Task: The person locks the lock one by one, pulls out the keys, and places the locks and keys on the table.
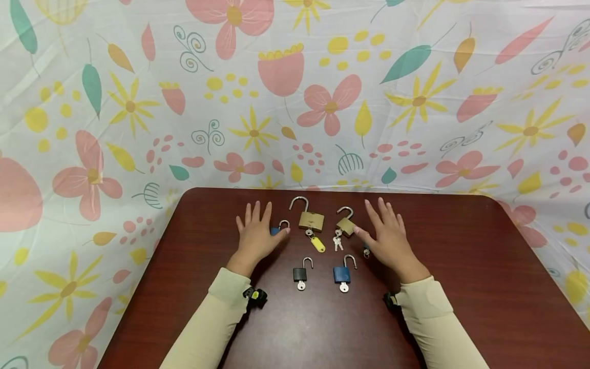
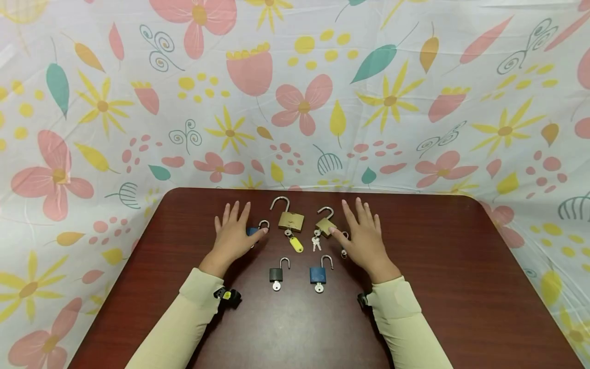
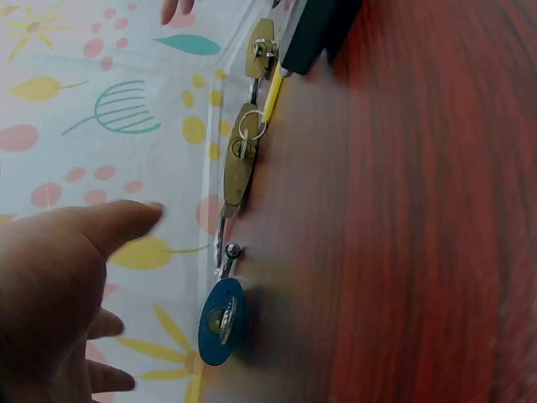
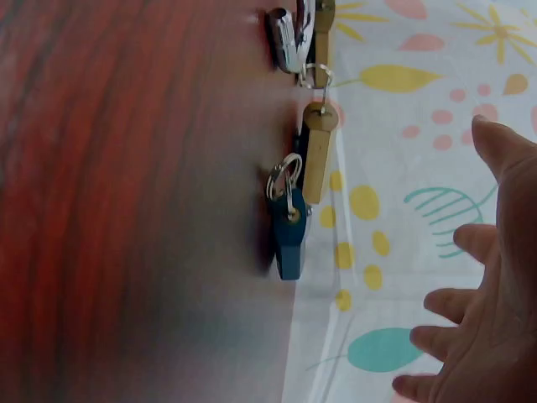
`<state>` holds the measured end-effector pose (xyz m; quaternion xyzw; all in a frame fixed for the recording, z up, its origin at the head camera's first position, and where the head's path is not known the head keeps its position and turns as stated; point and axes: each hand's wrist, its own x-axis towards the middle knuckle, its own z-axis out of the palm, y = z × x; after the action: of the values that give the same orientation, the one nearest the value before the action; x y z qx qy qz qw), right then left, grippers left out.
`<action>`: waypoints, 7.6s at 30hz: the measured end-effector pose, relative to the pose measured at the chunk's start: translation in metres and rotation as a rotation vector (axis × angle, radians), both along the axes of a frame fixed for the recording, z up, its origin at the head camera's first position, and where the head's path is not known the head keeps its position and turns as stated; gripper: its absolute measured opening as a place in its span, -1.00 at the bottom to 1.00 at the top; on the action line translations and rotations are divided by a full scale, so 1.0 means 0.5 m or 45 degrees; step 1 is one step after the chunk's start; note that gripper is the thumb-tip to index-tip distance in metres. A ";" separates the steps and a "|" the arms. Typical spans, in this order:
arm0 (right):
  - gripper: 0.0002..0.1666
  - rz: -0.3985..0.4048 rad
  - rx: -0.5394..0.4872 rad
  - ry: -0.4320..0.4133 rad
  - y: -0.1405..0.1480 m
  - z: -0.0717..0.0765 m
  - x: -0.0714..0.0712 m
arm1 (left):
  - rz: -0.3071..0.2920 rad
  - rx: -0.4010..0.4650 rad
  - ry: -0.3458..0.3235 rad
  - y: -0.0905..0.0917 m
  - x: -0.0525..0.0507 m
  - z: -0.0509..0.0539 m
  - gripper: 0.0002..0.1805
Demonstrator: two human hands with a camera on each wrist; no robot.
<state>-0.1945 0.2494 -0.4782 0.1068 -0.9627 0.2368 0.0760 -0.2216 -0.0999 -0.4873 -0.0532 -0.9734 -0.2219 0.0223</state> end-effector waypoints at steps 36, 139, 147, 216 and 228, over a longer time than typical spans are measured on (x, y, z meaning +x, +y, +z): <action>-0.27 0.220 -0.126 -0.041 -0.074 0.016 0.027 | -0.020 0.243 -0.016 0.035 0.018 -0.004 -0.55; -0.63 0.156 -1.416 0.212 -0.259 0.068 0.113 | -0.611 1.614 -0.529 0.126 0.123 0.116 -0.63; -0.47 0.271 -1.104 0.182 -0.248 0.071 0.106 | -0.423 1.574 -0.427 0.124 0.112 0.108 -0.65; -0.76 0.469 -1.277 0.015 -0.258 0.037 0.098 | -0.014 1.907 -0.340 0.131 0.103 0.104 -0.79; -0.68 0.424 -1.043 0.004 -0.254 0.055 0.104 | 0.053 1.973 -0.292 0.122 0.087 0.100 -0.86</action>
<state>-0.1424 0.1225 -0.4509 0.2218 -0.7590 0.6076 0.0743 -0.1782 -0.0389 -0.4371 0.0191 -0.5382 -0.8415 -0.0434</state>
